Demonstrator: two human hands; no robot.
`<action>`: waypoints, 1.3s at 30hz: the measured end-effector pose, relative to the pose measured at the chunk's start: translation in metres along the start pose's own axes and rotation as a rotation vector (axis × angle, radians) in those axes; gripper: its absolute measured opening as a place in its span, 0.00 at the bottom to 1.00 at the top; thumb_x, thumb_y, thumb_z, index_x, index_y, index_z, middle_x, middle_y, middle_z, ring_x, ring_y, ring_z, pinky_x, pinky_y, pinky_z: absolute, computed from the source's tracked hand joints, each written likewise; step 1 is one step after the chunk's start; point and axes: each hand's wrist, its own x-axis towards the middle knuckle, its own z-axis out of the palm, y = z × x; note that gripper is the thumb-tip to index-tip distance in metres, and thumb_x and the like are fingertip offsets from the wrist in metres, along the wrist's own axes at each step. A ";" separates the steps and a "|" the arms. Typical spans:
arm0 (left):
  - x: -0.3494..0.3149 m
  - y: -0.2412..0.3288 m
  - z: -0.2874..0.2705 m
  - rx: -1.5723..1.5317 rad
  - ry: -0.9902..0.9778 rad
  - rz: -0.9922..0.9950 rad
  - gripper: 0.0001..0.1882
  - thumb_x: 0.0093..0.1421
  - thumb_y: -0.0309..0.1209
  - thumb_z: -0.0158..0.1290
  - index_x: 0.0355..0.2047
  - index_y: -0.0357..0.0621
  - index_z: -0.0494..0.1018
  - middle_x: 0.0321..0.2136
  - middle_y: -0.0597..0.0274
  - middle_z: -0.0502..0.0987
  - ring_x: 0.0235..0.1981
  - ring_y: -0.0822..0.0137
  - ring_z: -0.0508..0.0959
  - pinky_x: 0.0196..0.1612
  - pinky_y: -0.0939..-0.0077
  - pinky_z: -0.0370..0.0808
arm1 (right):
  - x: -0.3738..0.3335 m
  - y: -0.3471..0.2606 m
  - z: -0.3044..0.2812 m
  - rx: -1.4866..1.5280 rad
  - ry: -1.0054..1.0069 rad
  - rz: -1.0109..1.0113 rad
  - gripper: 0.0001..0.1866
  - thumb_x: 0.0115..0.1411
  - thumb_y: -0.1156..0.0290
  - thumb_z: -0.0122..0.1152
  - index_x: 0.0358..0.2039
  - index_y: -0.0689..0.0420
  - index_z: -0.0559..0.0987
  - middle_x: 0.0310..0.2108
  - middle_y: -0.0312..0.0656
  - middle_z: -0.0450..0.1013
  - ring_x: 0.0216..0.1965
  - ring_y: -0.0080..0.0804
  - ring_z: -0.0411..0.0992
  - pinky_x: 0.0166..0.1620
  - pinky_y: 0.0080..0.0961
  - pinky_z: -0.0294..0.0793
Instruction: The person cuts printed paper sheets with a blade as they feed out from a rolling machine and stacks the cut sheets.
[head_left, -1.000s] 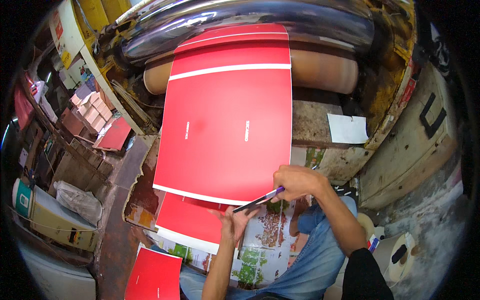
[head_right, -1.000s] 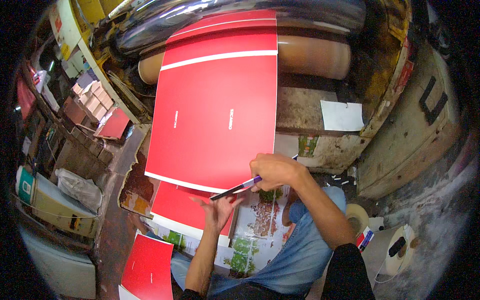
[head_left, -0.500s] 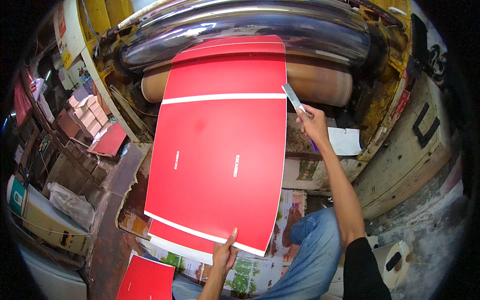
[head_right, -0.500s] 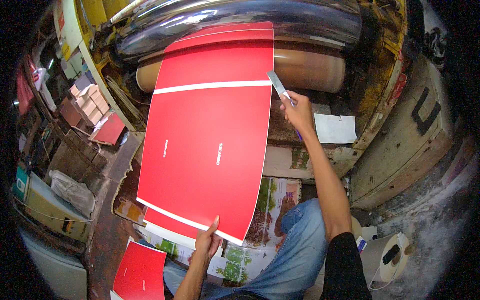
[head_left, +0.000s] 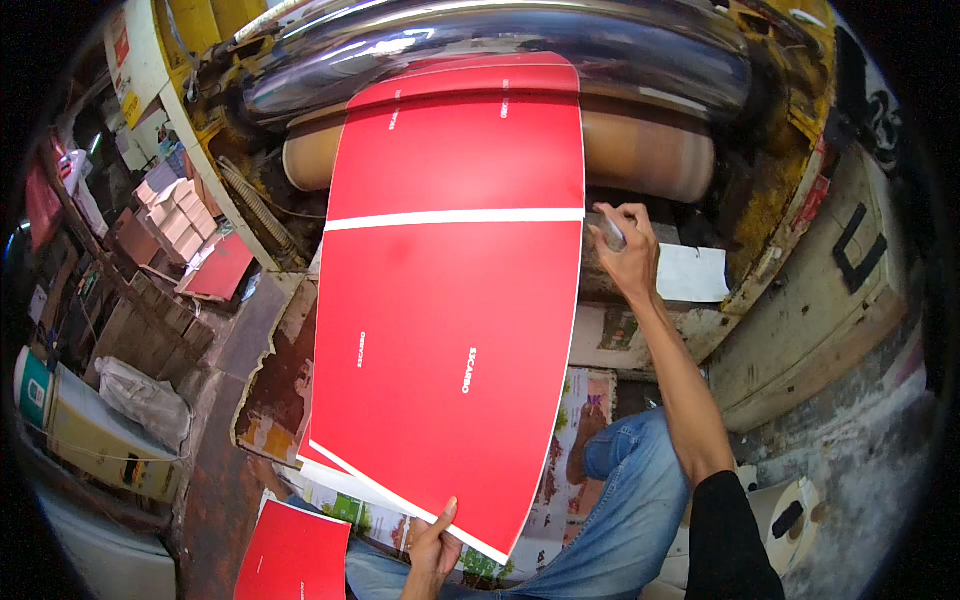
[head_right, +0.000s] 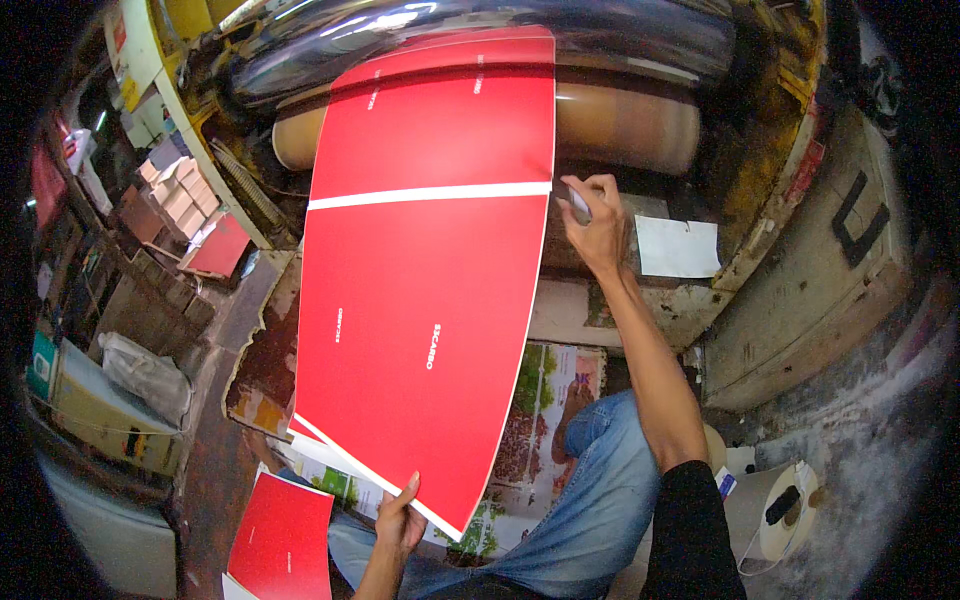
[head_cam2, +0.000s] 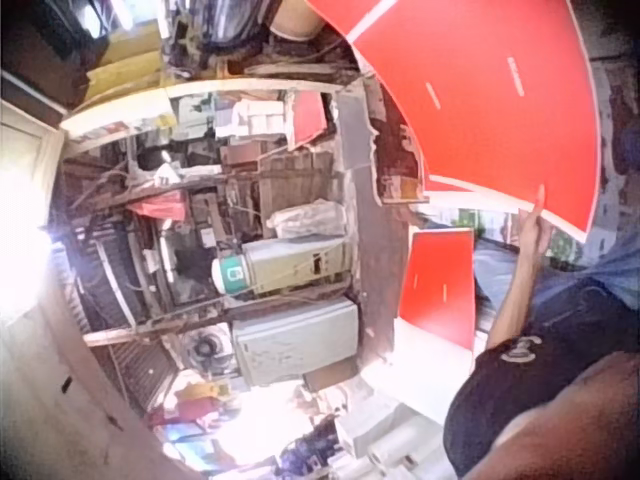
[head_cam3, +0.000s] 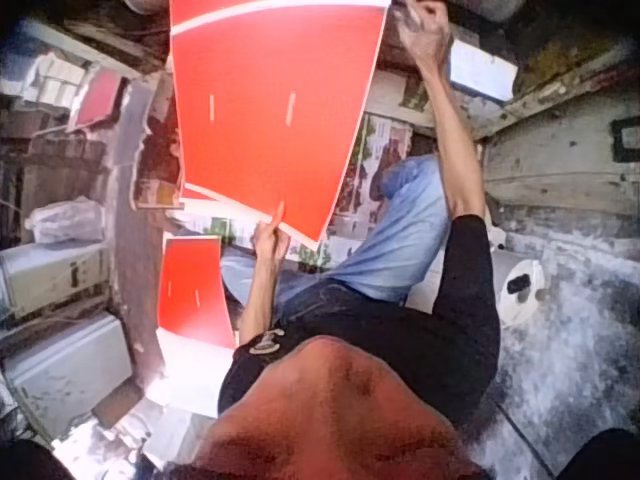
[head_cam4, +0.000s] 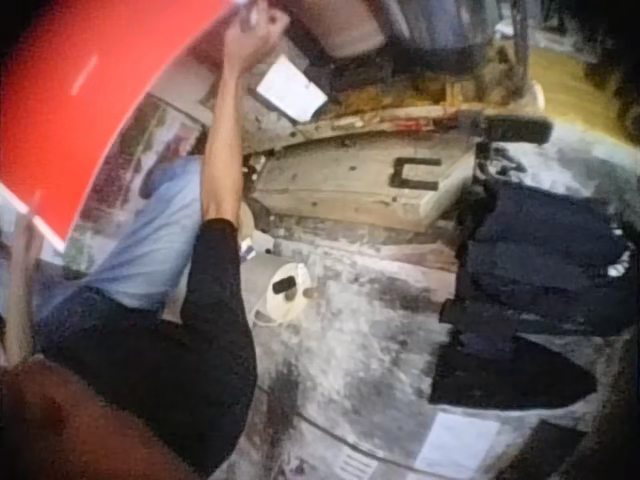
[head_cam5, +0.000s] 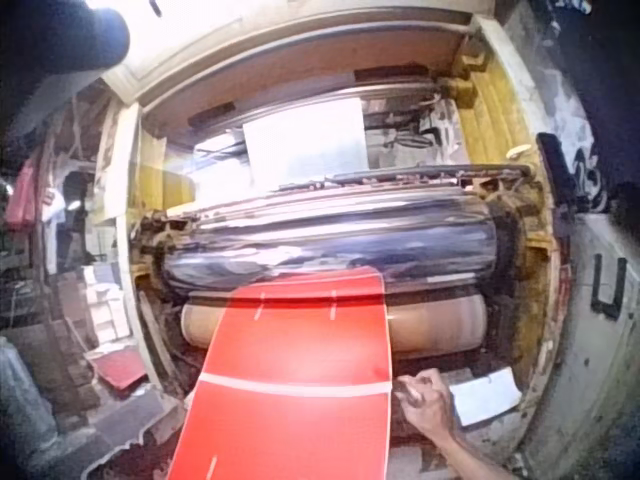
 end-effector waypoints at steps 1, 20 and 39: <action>-0.004 -0.001 -0.002 -0.002 0.003 0.007 0.30 0.62 0.20 0.49 0.62 0.39 0.51 0.56 0.49 0.65 0.55 0.58 0.71 0.57 0.59 0.73 | 0.002 0.001 -0.001 -0.099 0.077 -0.182 0.24 0.50 0.81 0.62 0.49 0.51 0.77 0.39 0.42 0.73 0.34 0.37 0.75 0.35 0.36 0.75; 0.028 -0.030 -0.184 0.406 0.361 0.139 0.19 0.57 0.24 0.59 0.47 0.31 0.67 0.37 0.53 0.78 0.27 0.65 0.80 0.21 0.73 0.81 | -0.012 0.005 0.020 0.115 -0.493 -0.229 0.16 0.46 0.79 0.56 0.36 0.54 0.81 0.32 0.52 0.76 0.34 0.50 0.76 0.37 0.39 0.75; 0.150 -0.096 -0.175 1.936 0.705 0.088 0.86 0.19 0.61 0.73 0.66 0.33 0.28 0.61 0.17 0.28 0.62 0.19 0.37 0.61 0.27 0.45 | -0.041 -0.043 -0.014 0.154 -0.813 -0.171 0.16 0.47 0.69 0.68 0.39 0.55 0.81 0.31 0.55 0.75 0.35 0.56 0.73 0.39 0.40 0.74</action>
